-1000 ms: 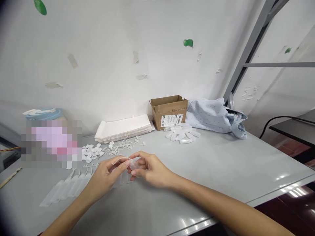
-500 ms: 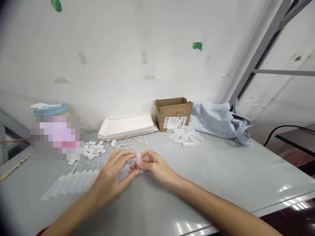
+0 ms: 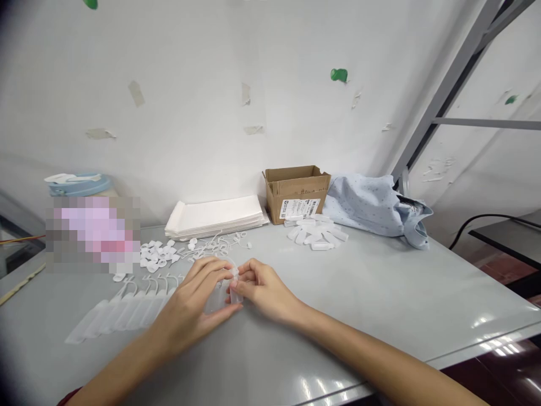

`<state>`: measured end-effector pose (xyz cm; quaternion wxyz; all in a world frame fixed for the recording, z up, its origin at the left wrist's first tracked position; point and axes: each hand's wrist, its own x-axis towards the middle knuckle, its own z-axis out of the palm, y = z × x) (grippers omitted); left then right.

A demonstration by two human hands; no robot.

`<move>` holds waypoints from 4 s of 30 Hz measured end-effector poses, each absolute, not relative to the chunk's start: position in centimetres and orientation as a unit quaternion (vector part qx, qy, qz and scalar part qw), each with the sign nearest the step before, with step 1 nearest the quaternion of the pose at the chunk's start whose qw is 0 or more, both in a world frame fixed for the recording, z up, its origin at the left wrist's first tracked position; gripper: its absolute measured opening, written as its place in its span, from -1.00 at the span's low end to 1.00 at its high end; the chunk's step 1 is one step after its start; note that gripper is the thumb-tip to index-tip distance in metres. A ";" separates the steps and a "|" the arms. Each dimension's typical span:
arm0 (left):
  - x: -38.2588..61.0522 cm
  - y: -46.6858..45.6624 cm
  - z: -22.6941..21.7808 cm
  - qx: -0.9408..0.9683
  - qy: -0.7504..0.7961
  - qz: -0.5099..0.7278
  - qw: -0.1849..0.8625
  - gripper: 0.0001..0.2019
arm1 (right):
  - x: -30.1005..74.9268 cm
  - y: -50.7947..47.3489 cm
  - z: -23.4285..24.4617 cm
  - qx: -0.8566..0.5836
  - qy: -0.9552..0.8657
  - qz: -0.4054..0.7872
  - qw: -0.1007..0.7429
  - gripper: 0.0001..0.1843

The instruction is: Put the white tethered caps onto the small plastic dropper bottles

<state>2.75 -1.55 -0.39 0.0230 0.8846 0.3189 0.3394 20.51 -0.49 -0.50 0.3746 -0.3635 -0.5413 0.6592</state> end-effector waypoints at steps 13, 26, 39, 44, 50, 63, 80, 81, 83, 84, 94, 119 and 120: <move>2.9 -1.2 -0.9 0.888 0.383 0.231 0.102 -0.69 | 21.6 0.1 -0.2 -0.482 -0.742 0.417 0.210 -0.77; 2.6 -1.5 -0.3 0.879 0.420 0.176 0.141 -0.68 | 21.5 0.6 -1.5 -0.484 -0.800 0.289 0.204 -0.81; 2.5 -1.5 -0.8 0.883 0.407 0.200 0.122 -0.71 | 21.5 0.4 -0.7 -0.471 -0.814 0.295 0.167 -0.77; 2.6 -1.4 -0.2 0.885 0.405 0.194 0.127 -0.74 | 21.7 0.5 -0.9 -0.484 -0.807 0.290 0.173 -0.76; -0.4 0.6 1.0 0.810 0.510 0.271 0.098 -0.86 | 22.4 1.2 -0.9 -0.522 -0.785 0.282 0.176 -0.74; -1.7 2.6 -1.4 0.828 0.513 0.220 0.060 -0.63 | 23.4 2.0 -0.4 -0.544 -0.784 0.235 0.182 -0.73; -1.6 3.0 -1.1 0.798 0.534 0.274 0.063 -0.71 | 24.5 3.1 -0.3 -0.563 -0.775 0.192 0.214 -0.73; -1.7 3.0 -0.9 0.789 0.541 0.282 0.067 -0.71 | 24.8 3.3 -0.3 -0.566 -0.774 0.184 0.218 -0.73; -1.9 3.0 -0.6 0.771 0.557 0.299 0.075 -0.73 | 25.4 3.8 -0.1 -0.574 -0.769 0.170 0.224 -0.74; -1.9 2.9 -0.4 0.761 0.566 0.307 0.080 -0.74 | 25.7 4.0 0.0 -0.580 -0.765 0.164 0.227 -0.74; -2.0 2.4 1.6 0.673 0.625 0.351 0.185 -0.69 | 30.8 7.4 1.0 -0.662 -0.710 0.024 0.239 -0.68; -0.9 1.9 1.4 0.412 0.545 0.469 0.559 -0.70 | 27.9 6.9 -1.4 -0.593 -0.798 -0.100 0.028 -0.63; -0.8 1.9 1.4 0.418 0.546 0.468 0.555 -0.70 | 27.8 6.8 -1.4 -0.591 -0.800 -0.097 0.039 -0.64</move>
